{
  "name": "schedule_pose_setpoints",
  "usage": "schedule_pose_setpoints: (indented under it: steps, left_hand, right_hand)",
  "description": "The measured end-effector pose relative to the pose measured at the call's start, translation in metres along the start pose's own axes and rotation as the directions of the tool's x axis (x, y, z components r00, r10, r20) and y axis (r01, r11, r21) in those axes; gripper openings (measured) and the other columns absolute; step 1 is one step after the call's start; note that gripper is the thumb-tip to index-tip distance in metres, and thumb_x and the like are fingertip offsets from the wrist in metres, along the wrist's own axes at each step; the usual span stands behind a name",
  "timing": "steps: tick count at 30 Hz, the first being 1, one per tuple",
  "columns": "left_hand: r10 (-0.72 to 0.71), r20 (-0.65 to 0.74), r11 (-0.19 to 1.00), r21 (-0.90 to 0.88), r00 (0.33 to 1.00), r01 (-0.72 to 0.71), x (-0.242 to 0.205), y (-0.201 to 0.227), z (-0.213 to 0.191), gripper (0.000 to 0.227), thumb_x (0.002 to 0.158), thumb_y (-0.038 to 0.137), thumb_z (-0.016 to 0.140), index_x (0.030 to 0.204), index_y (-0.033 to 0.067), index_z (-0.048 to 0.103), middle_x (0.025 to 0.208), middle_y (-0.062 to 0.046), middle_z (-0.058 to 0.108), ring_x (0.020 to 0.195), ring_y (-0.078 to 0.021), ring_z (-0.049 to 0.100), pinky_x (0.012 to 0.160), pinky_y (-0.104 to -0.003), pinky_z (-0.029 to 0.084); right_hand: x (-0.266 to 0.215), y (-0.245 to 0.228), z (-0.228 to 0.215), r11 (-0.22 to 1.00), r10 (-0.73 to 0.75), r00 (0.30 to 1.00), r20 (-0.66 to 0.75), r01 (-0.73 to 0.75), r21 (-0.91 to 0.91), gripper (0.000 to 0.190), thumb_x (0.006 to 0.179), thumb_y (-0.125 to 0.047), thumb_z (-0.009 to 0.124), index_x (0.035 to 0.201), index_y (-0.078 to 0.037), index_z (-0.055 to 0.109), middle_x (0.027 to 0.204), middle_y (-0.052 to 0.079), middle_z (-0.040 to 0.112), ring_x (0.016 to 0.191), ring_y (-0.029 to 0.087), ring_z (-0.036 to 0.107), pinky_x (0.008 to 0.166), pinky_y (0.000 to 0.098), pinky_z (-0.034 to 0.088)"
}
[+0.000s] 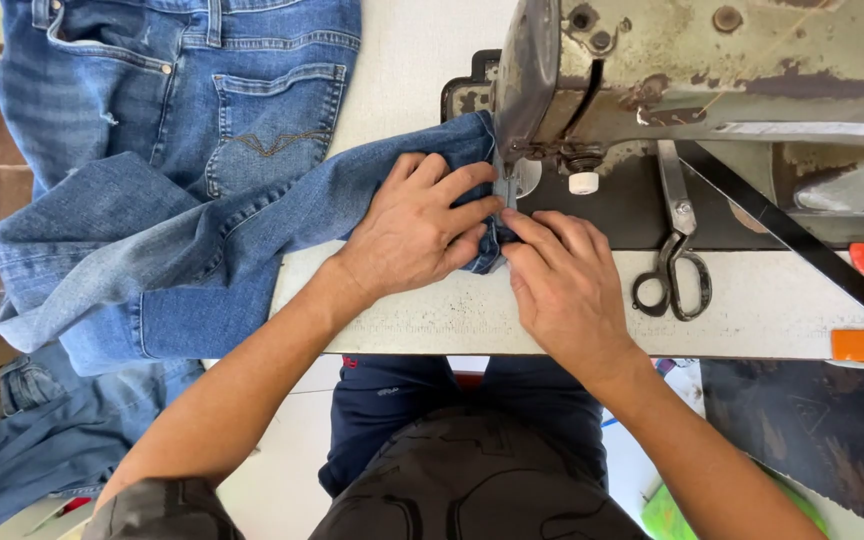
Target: Sewing and trimming denim jeans using an industrial sewing machine and scissors
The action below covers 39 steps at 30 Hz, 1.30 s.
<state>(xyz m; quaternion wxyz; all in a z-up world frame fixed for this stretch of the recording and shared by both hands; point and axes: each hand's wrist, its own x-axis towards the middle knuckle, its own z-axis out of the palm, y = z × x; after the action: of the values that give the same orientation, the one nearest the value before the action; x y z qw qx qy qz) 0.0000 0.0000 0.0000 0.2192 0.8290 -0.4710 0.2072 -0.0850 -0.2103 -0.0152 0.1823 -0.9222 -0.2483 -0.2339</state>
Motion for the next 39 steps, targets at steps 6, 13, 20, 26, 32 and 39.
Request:
schedule_pose_setpoints:
  steps: [6,13,20,26,32,39]
  left_hand:
    - [0.046,-0.038,0.993,-0.106,0.998,-0.050,-0.003,0.009,-0.001,0.015,0.098,0.017,0.058,0.098,0.0125,0.073,0.115,-0.005,0.067,0.089,-0.0261,0.053,0.094,-0.040,0.041]
    - [-0.012,-0.067,0.991,-0.132,0.998,0.003,-0.004,0.006,0.002,0.014,0.097,0.014,0.060,0.098,0.0112,0.074,0.114,-0.005,0.069,0.093,-0.0255,0.054,0.096,-0.042,0.042]
    - [-0.058,-0.037,0.992,-0.116,0.998,0.053,-0.002,-0.004,0.010,0.013,0.096,0.016,0.060,0.096,0.0122,0.073,0.117,-0.002,0.068,0.095,-0.0236,0.053,0.097,-0.041,0.041]
    - [-0.072,-0.016,0.989,-0.132,0.997,0.069,0.002,-0.008,0.009,0.013,0.096,0.015,0.059,0.098,0.0116,0.072,0.116,-0.004,0.067,0.095,-0.0245,0.052,0.096,-0.041,0.040]
    - [-0.074,-0.014,0.988,-0.133,0.997,0.072,0.008,-0.016,0.011,0.011,0.095,0.017,0.061,0.096,0.0121,0.070,0.115,-0.004,0.066,0.094,-0.0249,0.052,0.095,-0.042,0.041]
    - [-0.072,-0.039,0.985,-0.159,0.997,0.065,0.013,-0.024,0.014,0.009,0.095,0.016,0.062,0.093,0.0127,0.070,0.110,-0.004,0.066,0.093,-0.0250,0.053,0.096,-0.041,0.041]
  right_hand:
    - [-0.001,0.002,0.000,0.999,0.029,0.999,0.026,-0.029,-0.015,0.012,0.100,-0.012,0.059,0.104,-0.011,0.070,0.131,0.008,0.068,0.124,0.031,0.059,0.104,0.0510,0.044]
    - [-0.003,0.010,0.004,0.997,0.005,1.000,0.023,-0.004,-0.072,0.022,0.098,-0.015,0.058,0.117,-0.014,0.070,0.130,0.011,0.062,0.123,0.033,0.059,0.102,0.0499,0.047]
    - [0.008,0.012,-0.003,0.997,-0.044,0.998,0.049,0.047,-0.056,0.029,0.097,-0.017,0.058,0.120,-0.007,0.071,0.134,0.013,0.061,0.123,0.031,0.058,0.104,0.0484,0.046]
    - [0.012,0.022,0.000,0.991,-0.080,0.996,0.047,0.084,-0.104,0.035,0.092,-0.023,0.061,0.122,-0.007,0.070,0.133,0.009,0.062,0.123,0.027,0.058,0.106,0.0464,0.043]
    - [0.018,0.029,0.003,0.994,-0.063,0.997,0.042,0.067,-0.084,0.042,0.088,-0.027,0.064,0.125,-0.008,0.070,0.134,0.008,0.062,0.124,0.028,0.058,0.107,0.0484,0.040]
    - [0.018,0.033,0.004,0.999,-0.018,0.998,0.067,0.020,-0.031,0.048,0.085,-0.029,0.067,0.128,-0.007,0.068,0.137,0.009,0.061,0.126,0.032,0.056,0.110,0.0520,0.038]
